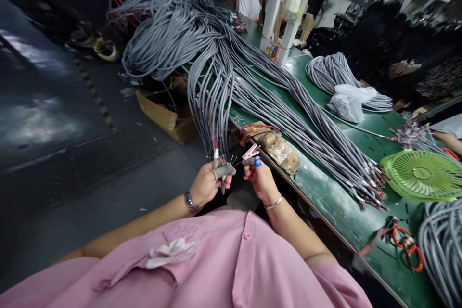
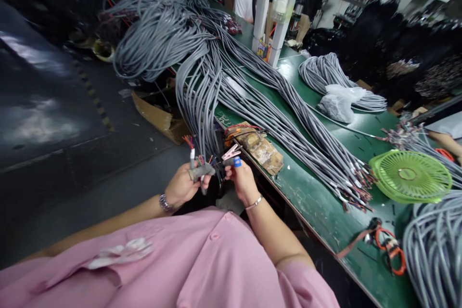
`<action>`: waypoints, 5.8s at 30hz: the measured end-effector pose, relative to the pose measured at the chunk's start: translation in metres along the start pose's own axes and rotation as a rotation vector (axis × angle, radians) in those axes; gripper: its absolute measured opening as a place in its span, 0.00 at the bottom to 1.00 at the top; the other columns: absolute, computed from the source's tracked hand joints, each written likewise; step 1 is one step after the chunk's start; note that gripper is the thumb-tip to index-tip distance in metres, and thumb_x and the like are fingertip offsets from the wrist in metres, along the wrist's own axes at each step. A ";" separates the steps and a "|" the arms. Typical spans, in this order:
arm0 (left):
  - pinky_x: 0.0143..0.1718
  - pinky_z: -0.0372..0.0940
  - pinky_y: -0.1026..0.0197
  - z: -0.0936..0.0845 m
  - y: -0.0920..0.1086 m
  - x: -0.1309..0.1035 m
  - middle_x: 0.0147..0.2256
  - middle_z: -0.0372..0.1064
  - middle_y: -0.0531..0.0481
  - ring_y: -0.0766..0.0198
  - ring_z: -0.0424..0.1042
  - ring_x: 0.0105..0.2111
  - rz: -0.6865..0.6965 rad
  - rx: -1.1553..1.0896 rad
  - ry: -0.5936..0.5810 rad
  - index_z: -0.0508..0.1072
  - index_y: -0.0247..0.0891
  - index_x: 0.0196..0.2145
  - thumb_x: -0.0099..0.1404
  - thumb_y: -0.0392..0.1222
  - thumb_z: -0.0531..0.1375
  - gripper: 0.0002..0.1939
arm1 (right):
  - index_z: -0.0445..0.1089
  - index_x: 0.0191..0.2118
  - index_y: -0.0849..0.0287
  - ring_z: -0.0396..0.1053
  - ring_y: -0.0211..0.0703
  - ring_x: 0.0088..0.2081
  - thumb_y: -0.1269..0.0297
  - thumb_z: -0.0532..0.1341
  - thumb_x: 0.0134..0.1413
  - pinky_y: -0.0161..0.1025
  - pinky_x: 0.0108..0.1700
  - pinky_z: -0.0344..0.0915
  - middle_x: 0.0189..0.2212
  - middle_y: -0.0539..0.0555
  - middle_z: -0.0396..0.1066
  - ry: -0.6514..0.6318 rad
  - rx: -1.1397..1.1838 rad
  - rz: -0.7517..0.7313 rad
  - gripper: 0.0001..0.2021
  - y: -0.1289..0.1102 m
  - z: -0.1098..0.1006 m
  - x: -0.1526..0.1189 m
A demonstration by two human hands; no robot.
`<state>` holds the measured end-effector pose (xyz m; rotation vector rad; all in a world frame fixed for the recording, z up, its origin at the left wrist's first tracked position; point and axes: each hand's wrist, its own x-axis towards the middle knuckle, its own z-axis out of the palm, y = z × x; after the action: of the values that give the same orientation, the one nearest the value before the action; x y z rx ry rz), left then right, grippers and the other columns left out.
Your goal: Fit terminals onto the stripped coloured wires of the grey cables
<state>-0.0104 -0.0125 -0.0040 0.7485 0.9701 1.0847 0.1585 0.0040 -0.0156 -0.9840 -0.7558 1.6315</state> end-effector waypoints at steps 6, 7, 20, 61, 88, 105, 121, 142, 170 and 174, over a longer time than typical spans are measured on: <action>0.14 0.55 0.66 0.009 0.011 0.005 0.15 0.65 0.53 0.70 0.60 0.13 0.002 -0.007 -0.073 0.74 0.34 0.26 0.53 0.47 0.66 0.12 | 0.72 0.35 0.60 0.61 0.33 0.24 0.42 0.62 0.50 0.32 0.27 0.62 0.28 0.51 0.70 -0.049 -0.006 -0.040 0.22 -0.013 -0.002 0.018; 0.14 0.55 0.67 0.011 0.013 0.006 0.15 0.65 0.53 0.70 0.60 0.13 -0.005 -0.006 -0.082 0.73 0.34 0.26 0.53 0.47 0.66 0.13 | 0.72 0.33 0.60 0.60 0.33 0.23 0.43 0.62 0.50 0.32 0.27 0.61 0.26 0.51 0.70 -0.015 -0.056 -0.103 0.21 -0.013 -0.001 0.018; 0.11 0.52 0.68 0.015 0.001 0.022 0.12 0.63 0.54 0.71 0.57 0.10 -0.060 -0.018 -0.131 0.70 0.34 0.24 0.52 0.51 0.66 0.16 | 0.72 0.35 0.58 0.60 0.33 0.25 0.44 0.63 0.51 0.31 0.29 0.63 0.26 0.49 0.67 0.007 0.211 -0.033 0.20 -0.007 0.012 0.024; 0.12 0.48 0.68 0.016 -0.004 0.012 0.14 0.65 0.54 0.71 0.59 0.11 -0.019 -0.046 -0.012 0.69 0.35 0.24 0.54 0.43 0.65 0.10 | 0.72 0.35 0.59 0.64 0.33 0.26 0.43 0.62 0.51 0.31 0.28 0.64 0.27 0.50 0.70 0.039 0.332 0.046 0.21 -0.002 0.009 0.023; 0.12 0.50 0.69 0.015 -0.001 0.014 0.14 0.64 0.54 0.71 0.59 0.11 -0.021 -0.055 -0.029 0.71 0.35 0.25 0.54 0.44 0.64 0.10 | 0.73 0.36 0.58 0.65 0.34 0.28 0.42 0.61 0.51 0.31 0.30 0.65 0.30 0.50 0.72 -0.044 0.350 0.068 0.22 -0.006 0.012 0.023; 0.15 0.57 0.67 0.025 0.002 0.007 0.17 0.68 0.55 0.70 0.63 0.15 0.131 0.001 0.130 0.69 0.36 0.25 0.51 0.42 0.67 0.10 | 0.73 0.35 0.59 0.63 0.32 0.26 0.52 0.64 0.52 0.29 0.27 0.64 0.28 0.49 0.69 0.000 0.279 -0.004 0.14 -0.015 0.018 0.011; 0.14 0.56 0.67 0.021 -0.002 0.006 0.16 0.67 0.54 0.70 0.61 0.13 0.116 0.042 0.116 0.71 0.36 0.25 0.51 0.42 0.65 0.08 | 0.72 0.35 0.58 0.64 0.34 0.27 0.50 0.62 0.53 0.32 0.29 0.64 0.28 0.50 0.71 0.025 0.292 0.011 0.15 -0.012 0.018 0.012; 0.16 0.57 0.67 0.014 -0.010 -0.014 0.16 0.67 0.54 0.70 0.62 0.14 0.119 0.086 0.064 0.70 0.35 0.23 0.51 0.43 0.66 0.10 | 0.72 0.30 0.60 0.60 0.31 0.22 0.62 0.70 0.44 0.31 0.26 0.58 0.22 0.47 0.68 -0.066 0.005 -0.003 0.09 -0.002 0.019 -0.019; 0.17 0.55 0.67 -0.003 -0.006 -0.004 0.28 0.76 0.46 0.70 0.66 0.17 0.073 0.068 -0.246 0.78 0.32 0.34 0.55 0.39 0.67 0.10 | 0.70 0.27 0.61 0.59 0.31 0.20 0.63 0.70 0.42 0.31 0.25 0.58 0.17 0.45 0.63 -0.076 0.109 0.125 0.10 0.005 0.017 -0.008; 0.17 0.57 0.68 -0.005 0.005 -0.005 0.30 0.77 0.46 0.71 0.67 0.17 0.114 0.022 -0.215 0.78 0.33 0.34 0.53 0.38 0.68 0.10 | 0.70 0.32 0.60 0.59 0.31 0.22 0.55 0.68 0.47 0.31 0.26 0.61 0.22 0.46 0.66 -0.070 0.229 0.134 0.13 -0.002 0.009 0.000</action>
<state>-0.0177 -0.0153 -0.0006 0.9279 0.7645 1.0689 0.1514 0.0043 -0.0101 -0.8316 -0.5434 1.8314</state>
